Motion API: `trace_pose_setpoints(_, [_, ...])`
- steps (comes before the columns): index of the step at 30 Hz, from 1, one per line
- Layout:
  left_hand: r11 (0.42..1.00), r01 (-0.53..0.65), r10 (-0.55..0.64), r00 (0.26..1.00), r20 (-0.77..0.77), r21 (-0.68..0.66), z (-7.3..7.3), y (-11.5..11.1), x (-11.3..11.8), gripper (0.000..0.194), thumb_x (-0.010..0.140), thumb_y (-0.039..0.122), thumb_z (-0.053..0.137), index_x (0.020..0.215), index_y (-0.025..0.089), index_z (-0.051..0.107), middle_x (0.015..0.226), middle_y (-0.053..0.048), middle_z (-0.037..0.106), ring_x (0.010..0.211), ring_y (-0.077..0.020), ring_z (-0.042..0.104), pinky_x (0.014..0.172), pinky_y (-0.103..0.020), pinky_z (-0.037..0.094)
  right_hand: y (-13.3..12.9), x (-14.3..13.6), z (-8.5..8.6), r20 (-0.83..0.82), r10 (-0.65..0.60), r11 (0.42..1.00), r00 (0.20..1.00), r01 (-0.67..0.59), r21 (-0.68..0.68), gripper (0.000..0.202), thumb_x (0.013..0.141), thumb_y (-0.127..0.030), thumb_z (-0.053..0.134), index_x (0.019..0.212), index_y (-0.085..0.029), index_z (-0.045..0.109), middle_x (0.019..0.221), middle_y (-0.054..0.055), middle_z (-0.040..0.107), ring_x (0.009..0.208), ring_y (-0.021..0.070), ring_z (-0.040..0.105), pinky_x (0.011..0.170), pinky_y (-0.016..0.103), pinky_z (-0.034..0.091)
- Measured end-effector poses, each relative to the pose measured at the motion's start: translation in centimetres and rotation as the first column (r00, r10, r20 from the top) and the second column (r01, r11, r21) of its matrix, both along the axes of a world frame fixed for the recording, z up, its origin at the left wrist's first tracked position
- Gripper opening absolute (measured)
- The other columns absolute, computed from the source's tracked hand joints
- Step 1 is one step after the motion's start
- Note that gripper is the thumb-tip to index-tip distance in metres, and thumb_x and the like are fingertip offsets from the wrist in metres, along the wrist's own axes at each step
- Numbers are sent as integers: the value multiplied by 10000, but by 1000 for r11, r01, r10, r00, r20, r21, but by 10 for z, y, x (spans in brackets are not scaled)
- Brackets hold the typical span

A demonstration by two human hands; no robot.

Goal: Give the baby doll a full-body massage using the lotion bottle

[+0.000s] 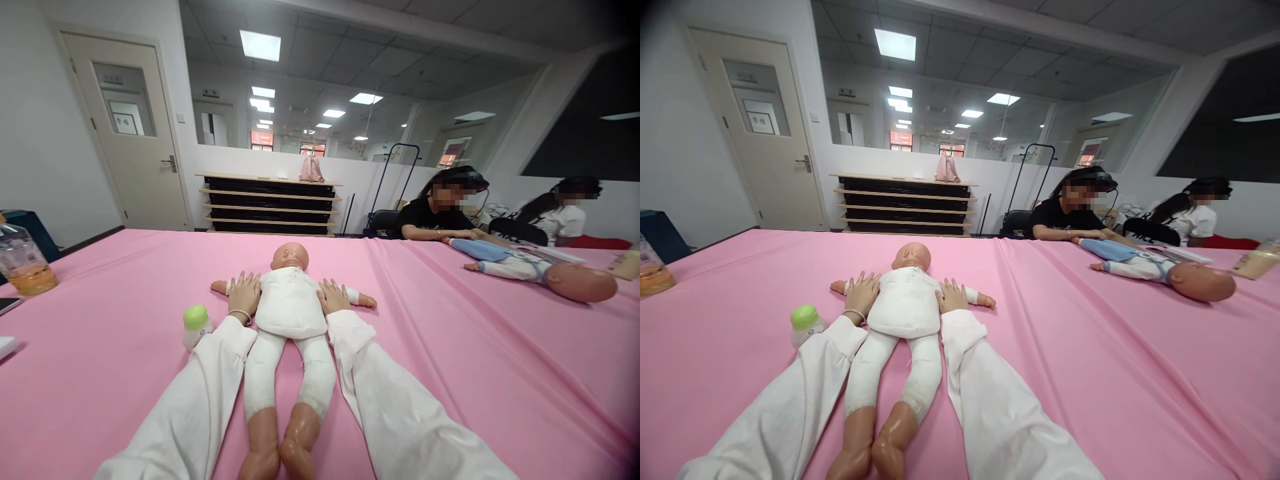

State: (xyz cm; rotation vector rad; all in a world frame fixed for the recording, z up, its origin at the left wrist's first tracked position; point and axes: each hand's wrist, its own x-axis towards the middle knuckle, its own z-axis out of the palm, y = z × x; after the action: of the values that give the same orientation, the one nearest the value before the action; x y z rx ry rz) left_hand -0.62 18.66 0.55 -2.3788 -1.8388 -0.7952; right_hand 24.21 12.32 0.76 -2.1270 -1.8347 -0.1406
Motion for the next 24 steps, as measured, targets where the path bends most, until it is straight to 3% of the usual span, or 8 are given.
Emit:
trace_pose_setpoints(3, [995,-99,99,995,30,-9,-1,-1,-4,432,896,312,244,1224,263,521,1377,-24,413,1337,-254,218,1057,-561,140,-1,5,-2,47,-114,993,992,112,43,414,900,-345,295,1244,-231,493,1419,5,315,1347,218,167,1073,530,46])
trace_pose_setpoints(7, [972,-236,234,970,61,20,-3,-2,-8,418,884,302,271,1182,253,561,1399,-51,376,1343,-263,199,1042,-598,114,-3,7,-6,24,-276,952,961,270,143,421,876,-287,295,1224,-187,511,1434,58,283,1346,240,156,1052,559,27])
trace_pose_setpoints(12, [955,-297,290,947,136,28,-3,-3,-11,415,873,294,280,1158,267,580,1399,-49,378,1340,-285,194,1034,-627,75,-6,11,-10,-131,-474,827,871,491,274,553,840,-347,324,1277,-22,419,1428,195,234,1340,280,140,1052,544,44])
trace_pose_setpoints(15, [943,-332,326,921,212,-9,-3,-2,-12,441,862,288,282,1225,222,523,1405,-59,365,1333,-298,208,1030,-634,102,-7,13,-7,-249,-512,766,822,568,301,585,812,-341,357,1250,43,409,1398,264,248,1331,313,140,1044,549,61])
trace_pose_setpoints(17, [920,-391,376,887,267,4,-2,-1,-13,487,850,285,296,1295,147,440,1411,-95,348,1325,-304,224,1031,-616,149,-7,11,-3,-260,-454,787,852,520,332,539,801,-274,363,1248,24,408,1412,247,227,1336,305,123,1045,544,70])
trace_pose_setpoints(20, [898,-431,383,865,324,91,1,-1,-12,531,854,269,283,1347,79,341,1416,-126,329,1323,-284,238,1044,-556,206,-8,5,3,-157,-273,864,949,314,393,499,794,-175,334,1269,-39,406,1441,159,227,1348,243,135,1068,469,130])
trace_pose_setpoints(24, [952,-253,197,936,290,170,6,-3,-7,513,877,260,245,1365,117,314,1436,-74,301,1339,-215,223,1091,-451,183,-7,-5,9,-7,-16,954,1000,17,300,521,797,-138,297,1307,-105,399,1432,74,286,1335,178,213,1084,376,173])
